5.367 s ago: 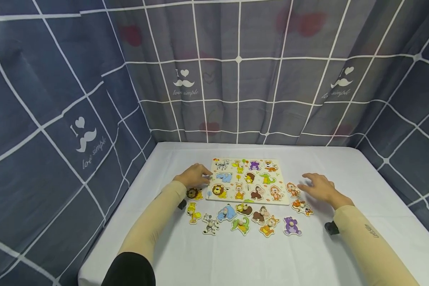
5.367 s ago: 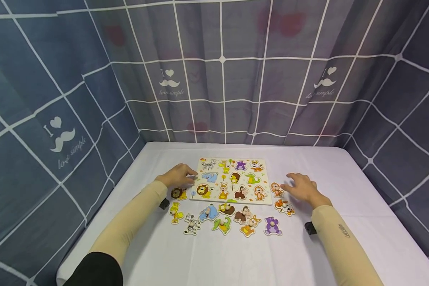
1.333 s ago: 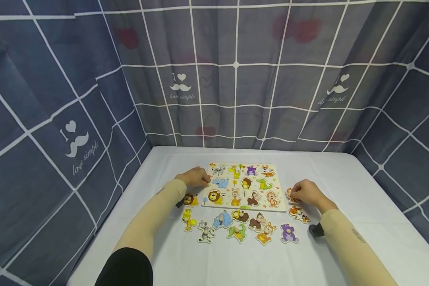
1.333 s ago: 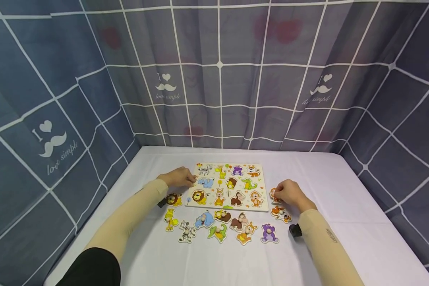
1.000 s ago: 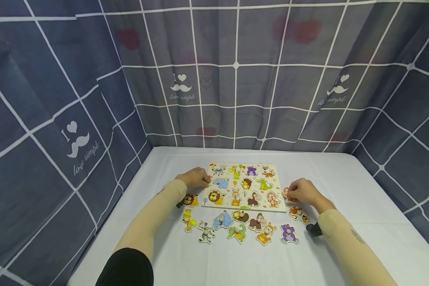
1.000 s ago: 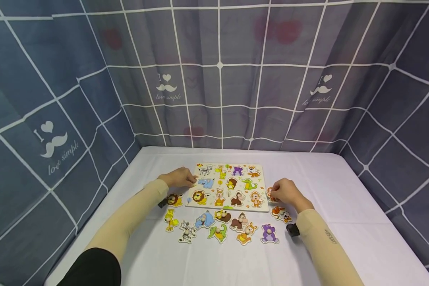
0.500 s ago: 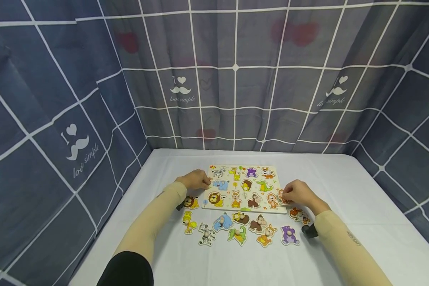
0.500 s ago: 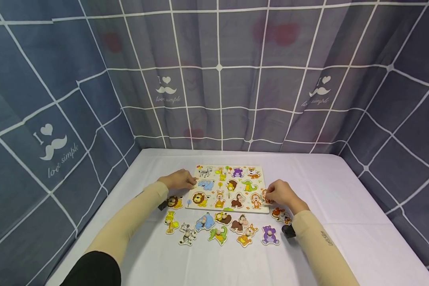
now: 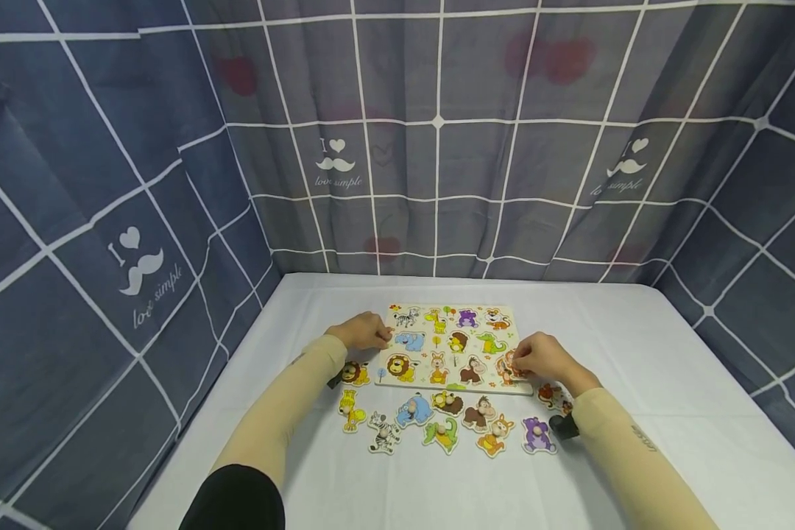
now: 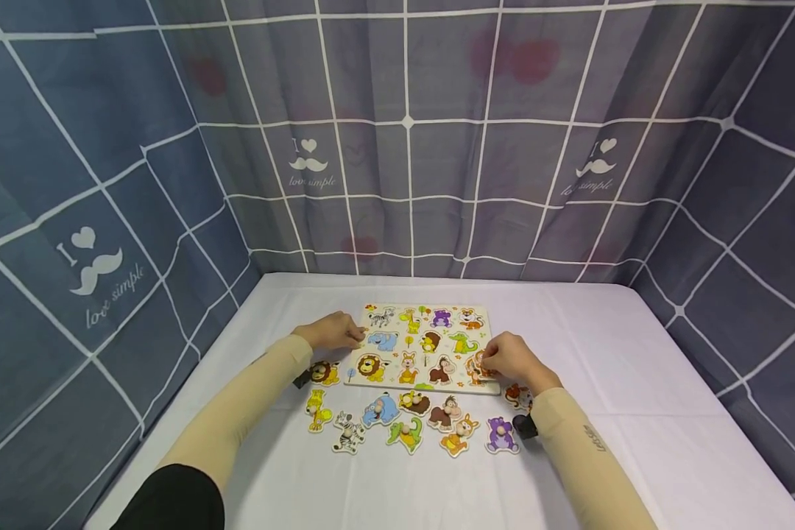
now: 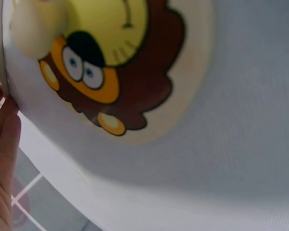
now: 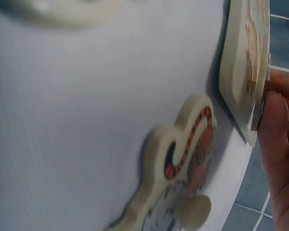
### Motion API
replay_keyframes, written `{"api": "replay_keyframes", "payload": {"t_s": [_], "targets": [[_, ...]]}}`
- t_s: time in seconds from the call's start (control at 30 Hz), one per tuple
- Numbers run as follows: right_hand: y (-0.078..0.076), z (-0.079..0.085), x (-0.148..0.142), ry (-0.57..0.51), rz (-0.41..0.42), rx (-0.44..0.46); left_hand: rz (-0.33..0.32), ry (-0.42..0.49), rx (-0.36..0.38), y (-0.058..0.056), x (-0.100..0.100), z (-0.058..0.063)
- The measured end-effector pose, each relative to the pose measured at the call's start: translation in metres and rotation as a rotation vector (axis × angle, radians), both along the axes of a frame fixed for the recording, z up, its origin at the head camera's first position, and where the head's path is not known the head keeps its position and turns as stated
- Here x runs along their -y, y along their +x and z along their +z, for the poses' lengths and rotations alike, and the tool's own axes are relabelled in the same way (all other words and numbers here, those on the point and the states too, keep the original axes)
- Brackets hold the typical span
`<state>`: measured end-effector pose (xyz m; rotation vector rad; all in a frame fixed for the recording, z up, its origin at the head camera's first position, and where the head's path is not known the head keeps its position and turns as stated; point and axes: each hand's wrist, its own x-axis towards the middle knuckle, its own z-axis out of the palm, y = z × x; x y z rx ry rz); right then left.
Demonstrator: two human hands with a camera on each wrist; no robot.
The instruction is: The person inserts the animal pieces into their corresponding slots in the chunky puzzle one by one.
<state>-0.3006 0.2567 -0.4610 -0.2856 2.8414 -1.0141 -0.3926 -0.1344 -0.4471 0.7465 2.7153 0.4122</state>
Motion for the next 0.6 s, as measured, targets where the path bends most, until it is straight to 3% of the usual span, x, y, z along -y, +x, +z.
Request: {"api": "replay_keyframes", "payload": {"t_s": [0.6], "targets": [[0.001,-0.001,0.012,0.005,0.03,0.021,-0.011,-0.02,-0.019,0.0,0.0,0.002]]}}
